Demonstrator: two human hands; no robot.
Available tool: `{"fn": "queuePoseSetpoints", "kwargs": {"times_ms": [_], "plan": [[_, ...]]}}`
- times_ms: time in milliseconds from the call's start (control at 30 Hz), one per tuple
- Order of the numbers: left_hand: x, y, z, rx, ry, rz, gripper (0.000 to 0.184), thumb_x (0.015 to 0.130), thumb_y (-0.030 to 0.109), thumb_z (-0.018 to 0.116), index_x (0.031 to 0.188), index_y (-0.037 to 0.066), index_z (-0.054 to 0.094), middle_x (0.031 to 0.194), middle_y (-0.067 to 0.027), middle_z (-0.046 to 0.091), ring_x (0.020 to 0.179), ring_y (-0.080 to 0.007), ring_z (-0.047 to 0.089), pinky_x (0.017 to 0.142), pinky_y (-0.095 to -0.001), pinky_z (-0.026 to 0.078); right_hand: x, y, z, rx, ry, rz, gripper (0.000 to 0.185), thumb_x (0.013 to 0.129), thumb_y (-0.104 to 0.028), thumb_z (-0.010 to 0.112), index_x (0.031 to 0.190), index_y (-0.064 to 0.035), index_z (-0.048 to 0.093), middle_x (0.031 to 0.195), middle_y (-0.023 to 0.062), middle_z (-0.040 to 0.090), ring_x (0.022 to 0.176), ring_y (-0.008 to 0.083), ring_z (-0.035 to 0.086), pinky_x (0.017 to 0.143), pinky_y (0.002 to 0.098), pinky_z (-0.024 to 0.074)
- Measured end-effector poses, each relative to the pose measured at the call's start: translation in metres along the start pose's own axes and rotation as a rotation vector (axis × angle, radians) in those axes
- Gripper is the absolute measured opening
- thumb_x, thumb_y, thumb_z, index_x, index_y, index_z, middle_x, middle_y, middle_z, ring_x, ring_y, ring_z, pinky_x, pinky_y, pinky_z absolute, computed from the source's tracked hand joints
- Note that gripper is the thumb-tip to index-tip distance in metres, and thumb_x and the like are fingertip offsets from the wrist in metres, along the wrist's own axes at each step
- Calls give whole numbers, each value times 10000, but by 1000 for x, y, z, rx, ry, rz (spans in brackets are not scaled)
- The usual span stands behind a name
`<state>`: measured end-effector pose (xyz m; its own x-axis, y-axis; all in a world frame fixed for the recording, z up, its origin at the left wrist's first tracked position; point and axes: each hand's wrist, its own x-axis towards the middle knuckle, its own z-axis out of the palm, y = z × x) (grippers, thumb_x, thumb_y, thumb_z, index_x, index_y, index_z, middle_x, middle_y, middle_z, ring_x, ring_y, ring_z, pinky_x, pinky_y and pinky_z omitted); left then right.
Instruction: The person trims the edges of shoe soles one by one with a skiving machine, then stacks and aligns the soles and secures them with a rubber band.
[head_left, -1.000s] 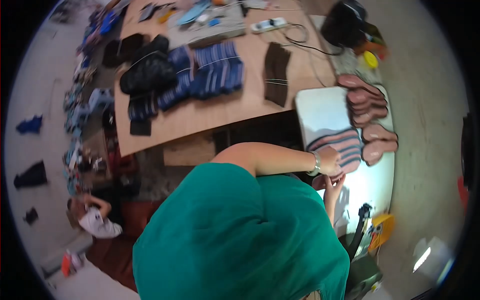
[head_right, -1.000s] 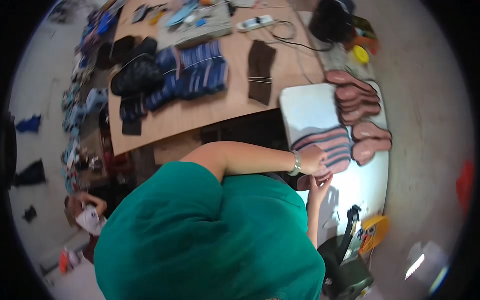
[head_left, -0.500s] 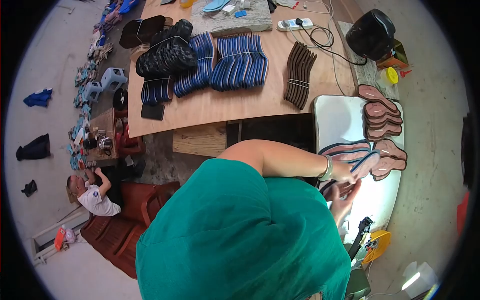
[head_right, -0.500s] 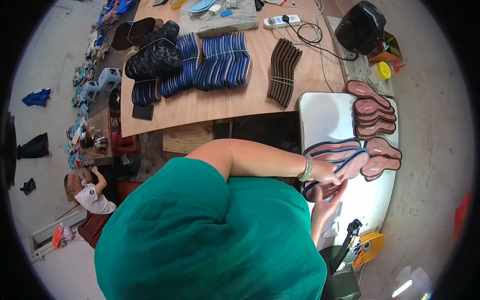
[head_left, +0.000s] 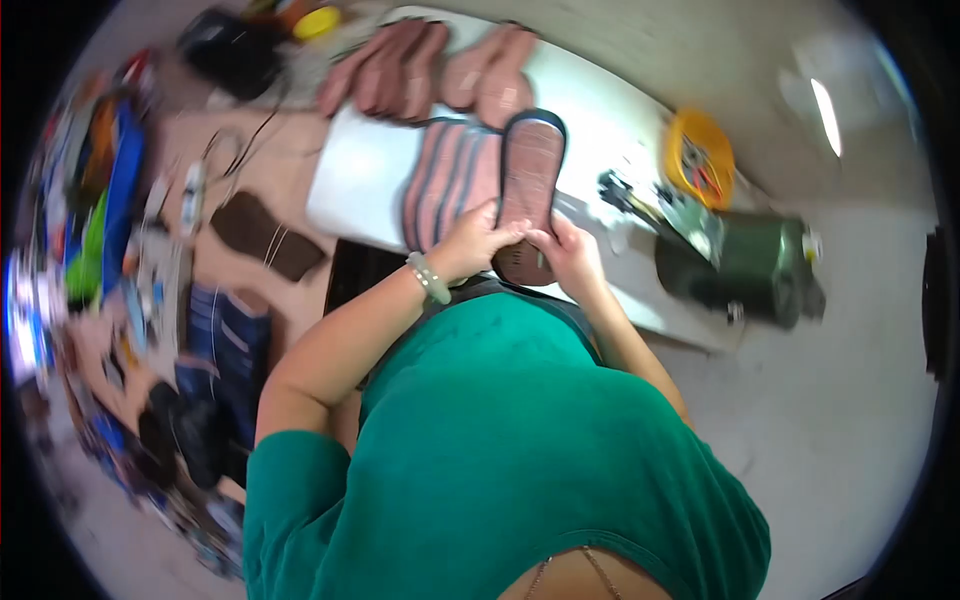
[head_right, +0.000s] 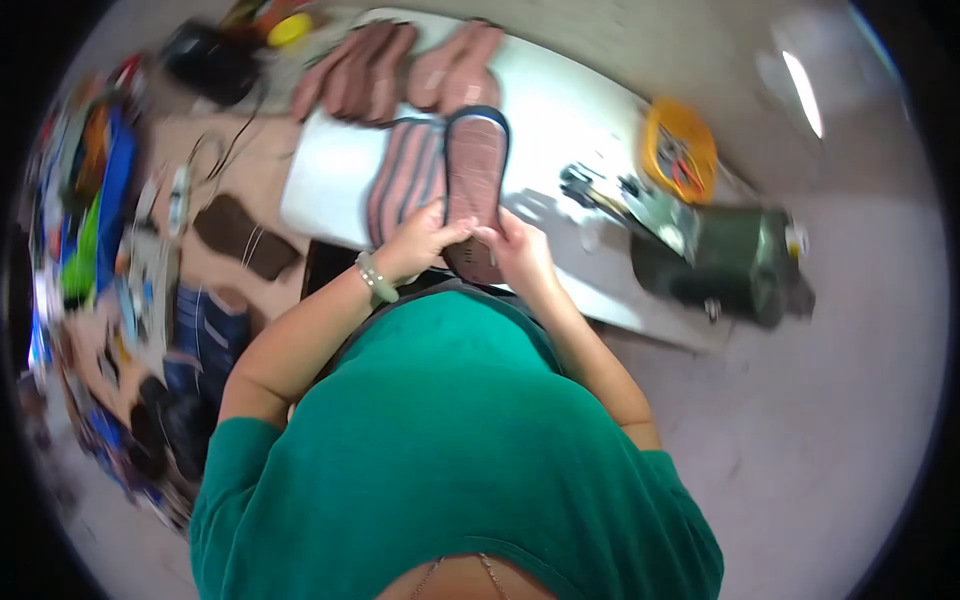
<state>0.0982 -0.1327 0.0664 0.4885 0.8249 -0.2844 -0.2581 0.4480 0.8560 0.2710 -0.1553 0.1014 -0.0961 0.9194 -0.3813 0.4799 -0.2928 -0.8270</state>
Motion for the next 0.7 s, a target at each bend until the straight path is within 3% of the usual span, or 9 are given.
{"fn": "queuePoseSetpoints", "kwargs": {"times_ms": [67,100,200,400,500,533,633,700], "plan": [[17,2,14,-52,-51,-99,311,919,119,588,1190,-7,505,1042,-74,637,936,-123,599,839,-289,488,-11,6,-3,-160,350,-242,325,842,-208,676,1107,-29,618,809,145,643,682,269,621,646,356,502],[23,0,22,-122,-19,-166,304,921,108,581,1192,-2,500,1049,-72,638,945,-117,597,841,-285,486,-15,9,-6,-149,404,-193,325,842,-208,676,1107,-29,618,809,145,643,682,269,621,646,356,502],[35,12,45,-246,-59,-265,268,915,97,585,1158,3,523,1036,-61,639,940,-118,602,840,-278,483,-23,16,-19,-377,657,-428,363,820,-210,693,1145,-66,620,760,155,603,673,316,599,596,363,499],[74,29,86,-244,-25,-262,240,890,130,619,1057,-40,596,1022,-89,643,876,-162,626,824,-264,469,-24,31,-57,-249,765,-380,361,801,-214,708,1131,-80,648,744,120,602,634,272,604,566,348,501],[113,18,85,413,-57,186,224,905,86,575,1096,-30,592,1042,-58,623,901,-128,600,834,-254,459,-8,43,-77,-239,847,-436,345,787,-211,720,1101,-77,669,764,105,620,619,267,602,579,344,507],[123,12,87,421,-67,180,224,905,86,575,1096,-30,592,1042,-58,623,901,-128,600,834,-254,459,-2,48,-84,-220,862,-473,328,787,-203,721,1085,-74,676,771,106,628,611,263,603,585,336,509],[148,-2,97,673,5,489,238,902,102,579,1095,-35,609,1048,-63,615,907,-126,587,829,-249,452,8,62,-97,-185,895,-538,295,786,-188,724,1054,-69,691,785,107,644,596,256,604,597,320,514],[155,-9,106,571,15,428,231,897,109,587,1074,-38,617,1042,-66,614,911,-126,586,827,-250,453,10,72,-100,-5,880,-469,268,800,-172,715,1041,-58,692,803,96,665,602,205,612,611,301,516]]}}
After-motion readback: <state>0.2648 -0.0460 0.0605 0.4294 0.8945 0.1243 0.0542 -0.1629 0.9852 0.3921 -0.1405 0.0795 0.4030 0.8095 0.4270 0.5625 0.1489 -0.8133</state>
